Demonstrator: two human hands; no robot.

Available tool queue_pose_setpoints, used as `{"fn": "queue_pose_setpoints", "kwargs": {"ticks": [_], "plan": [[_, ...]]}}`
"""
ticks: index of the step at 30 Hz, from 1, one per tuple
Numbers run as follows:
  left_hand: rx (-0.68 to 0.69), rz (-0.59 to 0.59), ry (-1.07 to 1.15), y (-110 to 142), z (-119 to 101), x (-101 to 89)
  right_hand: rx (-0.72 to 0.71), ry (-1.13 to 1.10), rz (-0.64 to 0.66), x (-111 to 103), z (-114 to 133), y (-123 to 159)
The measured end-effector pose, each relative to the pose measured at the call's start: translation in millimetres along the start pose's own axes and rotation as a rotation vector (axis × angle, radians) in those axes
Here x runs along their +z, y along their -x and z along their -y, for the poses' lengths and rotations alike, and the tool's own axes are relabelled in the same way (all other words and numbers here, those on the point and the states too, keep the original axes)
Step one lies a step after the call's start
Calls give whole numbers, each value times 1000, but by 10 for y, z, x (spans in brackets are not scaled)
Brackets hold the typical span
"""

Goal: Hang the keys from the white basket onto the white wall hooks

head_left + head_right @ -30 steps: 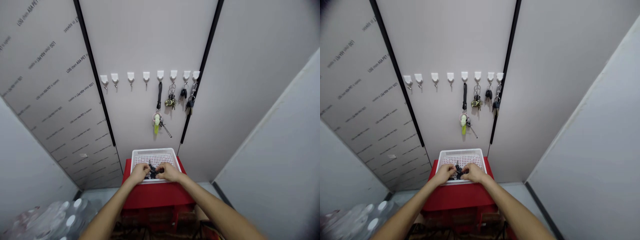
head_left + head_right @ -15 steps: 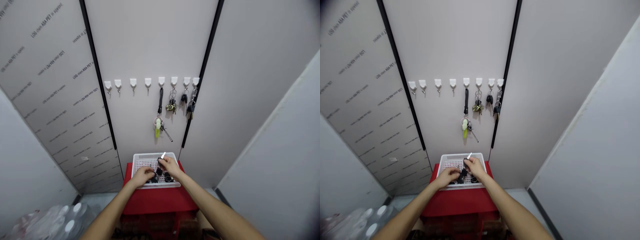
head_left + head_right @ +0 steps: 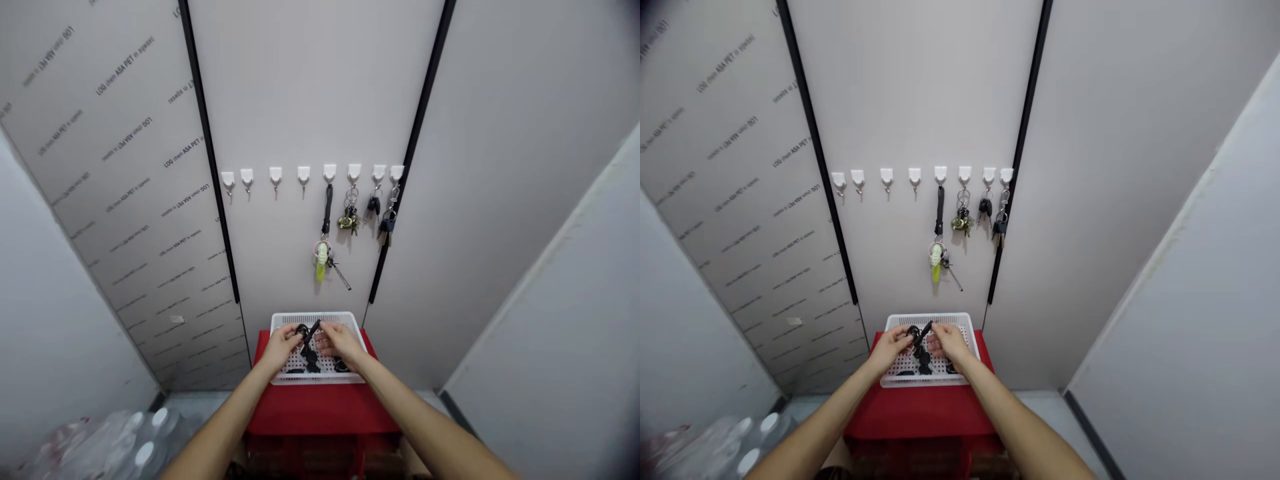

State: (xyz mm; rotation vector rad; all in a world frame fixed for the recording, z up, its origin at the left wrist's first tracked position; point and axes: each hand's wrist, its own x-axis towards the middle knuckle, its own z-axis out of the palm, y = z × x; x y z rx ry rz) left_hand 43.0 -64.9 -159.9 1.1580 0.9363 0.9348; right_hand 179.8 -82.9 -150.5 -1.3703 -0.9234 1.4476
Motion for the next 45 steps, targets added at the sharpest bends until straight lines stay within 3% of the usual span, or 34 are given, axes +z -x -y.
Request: {"fn": "queue_pose_setpoints", "kwargs": {"ticks": [3, 7, 13, 17, 22, 25, 28, 30, 32, 40, 45], "plan": [[14, -18, 23, -4, -7, 69, 5, 83, 75, 30, -19, 25], [45, -63, 34, -29, 53, 135, -39, 129, 83, 86, -50, 4], [37, -89, 48, -64, 107, 107, -319, 554, 85, 41, -74, -68], [17, -105, 22, -70, 77, 97, -423, 593, 12, 5, 9, -68], [49, -89, -132, -76, 64, 97, -506, 755, 15, -6, 181, -8], [196, -150, -296, -72, -18, 75, -623, 949, -12, -5, 319, 30], [375, -27, -430, -99, -205, 78, -745, 1044, 74, 16, 556, 57], [390, 107, -440, -149, -383, 100, -833, 1066, 101, 42, 784, 71], [384, 128, -399, -223, -602, 129, -924, 1078, 60, 73, 1050, 80], [569, -226, -373, -635, -1715, 253, -1128, 944, -322, 266, 2091, -31], [585, -368, -506, -874, -2205, 301, -1034, 901, -523, 414, 2494, -160]]}}
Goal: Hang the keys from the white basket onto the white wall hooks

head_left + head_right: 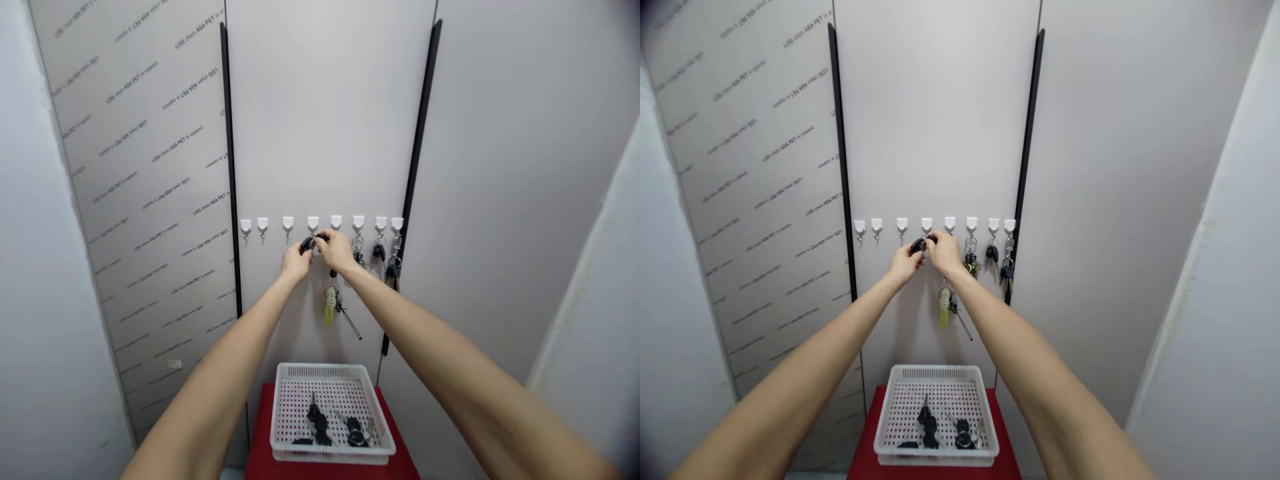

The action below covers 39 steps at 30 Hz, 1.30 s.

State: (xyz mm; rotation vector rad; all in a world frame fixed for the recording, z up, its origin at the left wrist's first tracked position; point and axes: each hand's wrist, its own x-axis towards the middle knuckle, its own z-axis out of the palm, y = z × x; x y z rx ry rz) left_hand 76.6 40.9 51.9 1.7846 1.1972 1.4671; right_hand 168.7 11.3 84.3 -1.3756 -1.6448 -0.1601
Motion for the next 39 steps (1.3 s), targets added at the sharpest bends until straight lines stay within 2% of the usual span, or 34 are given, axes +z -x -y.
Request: {"fn": "queue_pose_setpoints", "kwargs": {"ticks": [3, 6, 10, 13, 15, 17, 22, 24, 25, 27, 30, 32, 35, 39], "plan": [[-5, -1, -81, -119, -44, 22, 123, 64, -15, 52, -1, -104], [-15, 12, -164, -128, -23, 40, 174, 108, 25, 114, -40, -129], [-34, 19, -177, 15, 60, -6, 131, 119, 90, 145, -62, -86], [-34, 9, -166, 289, 230, -53, 31, 127, 31, 132, -85, 109], [-22, 36, -144, 570, 433, -56, -42, 117, 1, 151, -155, 390], [-53, 129, -134, 914, 687, -30, -59, 97, 85, 219, -281, 811], [-141, 560, -342, 1740, 1256, 86, 134, 108, 672, 528, -691, 2093], [-130, 693, -453, 1931, 1392, 134, 160, 95, 779, 633, -817, 2434], [-129, 712, -492, 1990, 1441, 156, 186, 88, 800, 671, -862, 2537], [-155, 681, -524, 2050, 1508, 193, 265, 84, 820, 716, -914, 2626], [-248, 623, -499, 2057, 1560, 228, 362, 105, 845, 745, -926, 2595], [-269, 617, -471, 2045, 1579, 240, 347, 106, 822, 766, -918, 2558], [-227, 621, -453, 2040, 1608, 245, 307, 117, 776, 806, -904, 2543], [-192, 643, -454, 2062, 1638, 232, 326, 113, 759, 825, -885, 2559]]}}
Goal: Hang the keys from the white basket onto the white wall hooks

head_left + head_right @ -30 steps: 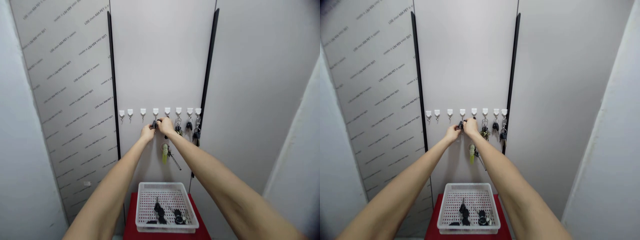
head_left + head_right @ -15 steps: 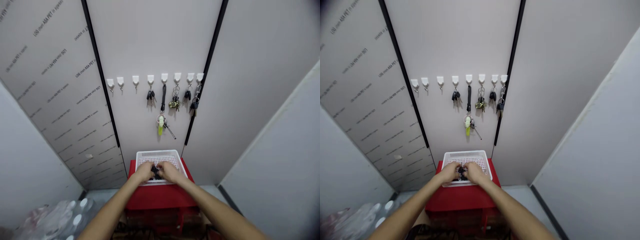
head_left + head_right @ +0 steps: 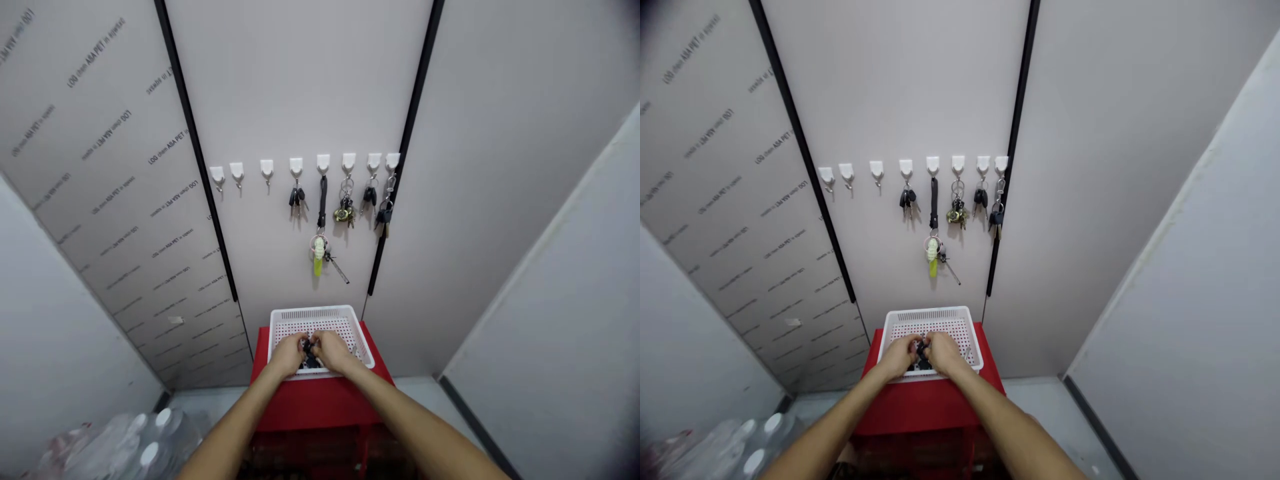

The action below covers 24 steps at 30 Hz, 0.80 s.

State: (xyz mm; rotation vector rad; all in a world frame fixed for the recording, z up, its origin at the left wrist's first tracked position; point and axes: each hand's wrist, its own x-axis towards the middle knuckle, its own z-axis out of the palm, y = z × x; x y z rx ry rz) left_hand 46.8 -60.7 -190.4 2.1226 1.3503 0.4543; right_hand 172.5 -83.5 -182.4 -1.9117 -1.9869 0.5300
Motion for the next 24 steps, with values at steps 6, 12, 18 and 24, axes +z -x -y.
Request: {"fn": "queue_pose_setpoints", "kwargs": {"ticks": [6, 12, 18, 24], "plan": [[189, -119, 191, 32, -107, -73, -152, -239, -110, -147, 102, -28], [203, -164, 269, -12, -237, -271, -120, -550, -139, -346, 290, -138], [191, -169, 404, -35, -225, -436, -28, -766, 11, -522, 395, -186], [114, -152, 926, -171, -434, -813, -149, -760, -43, -987, 721, -372]]}}
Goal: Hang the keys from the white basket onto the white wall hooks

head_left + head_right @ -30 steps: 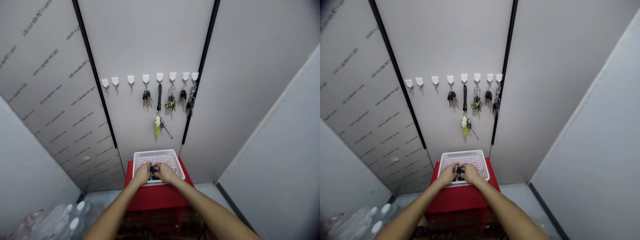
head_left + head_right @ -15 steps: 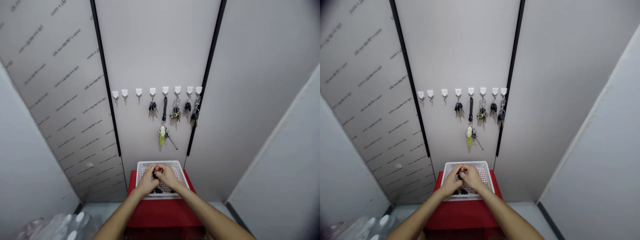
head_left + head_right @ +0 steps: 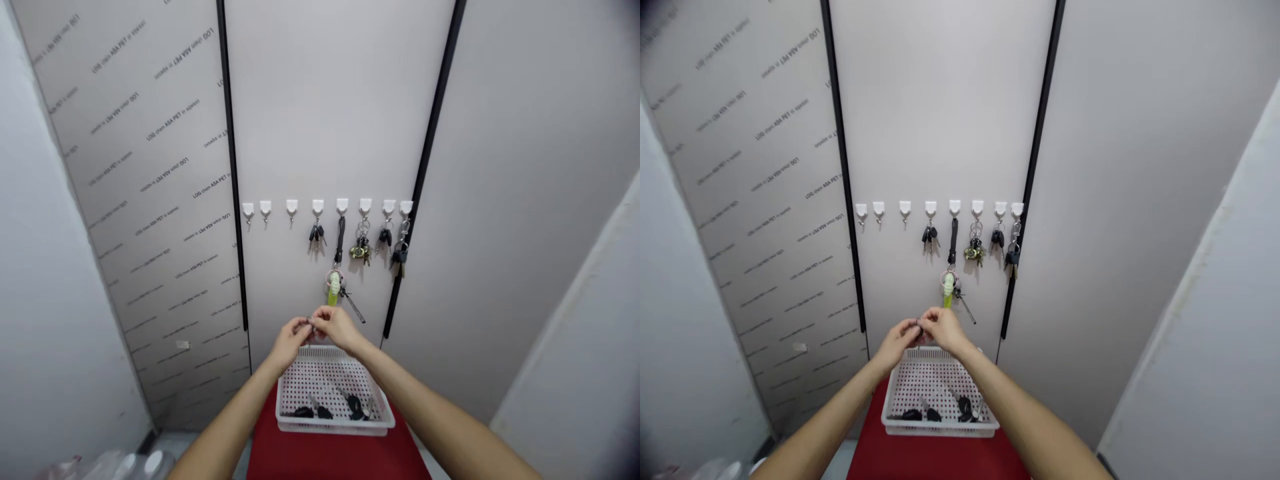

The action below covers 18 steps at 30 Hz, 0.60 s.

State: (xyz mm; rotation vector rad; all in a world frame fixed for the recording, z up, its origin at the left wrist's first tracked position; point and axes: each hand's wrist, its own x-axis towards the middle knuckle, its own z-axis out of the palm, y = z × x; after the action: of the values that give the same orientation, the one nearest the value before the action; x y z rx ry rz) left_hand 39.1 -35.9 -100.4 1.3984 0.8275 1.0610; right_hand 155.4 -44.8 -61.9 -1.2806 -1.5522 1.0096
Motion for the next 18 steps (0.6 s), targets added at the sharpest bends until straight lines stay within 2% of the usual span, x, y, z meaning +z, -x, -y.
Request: {"fn": "queue_pose_setpoints", "kwargs": {"ticks": [5, 11, 14, 18], "plan": [[71, -155, 123, -283, -546, -89, -216, 95, -177, -79, 544, -356], [201, -295, 84, -633, -1181, -206, -370, 105, -320, -114, 1118, -790], [246, -361, -7, -789, -1383, -260, -433, 183, -387, -107, 1321, -974], [263, -463, -213, -991, -1477, -318, -476, 335, -533, -107, 1411, -1177]]}}
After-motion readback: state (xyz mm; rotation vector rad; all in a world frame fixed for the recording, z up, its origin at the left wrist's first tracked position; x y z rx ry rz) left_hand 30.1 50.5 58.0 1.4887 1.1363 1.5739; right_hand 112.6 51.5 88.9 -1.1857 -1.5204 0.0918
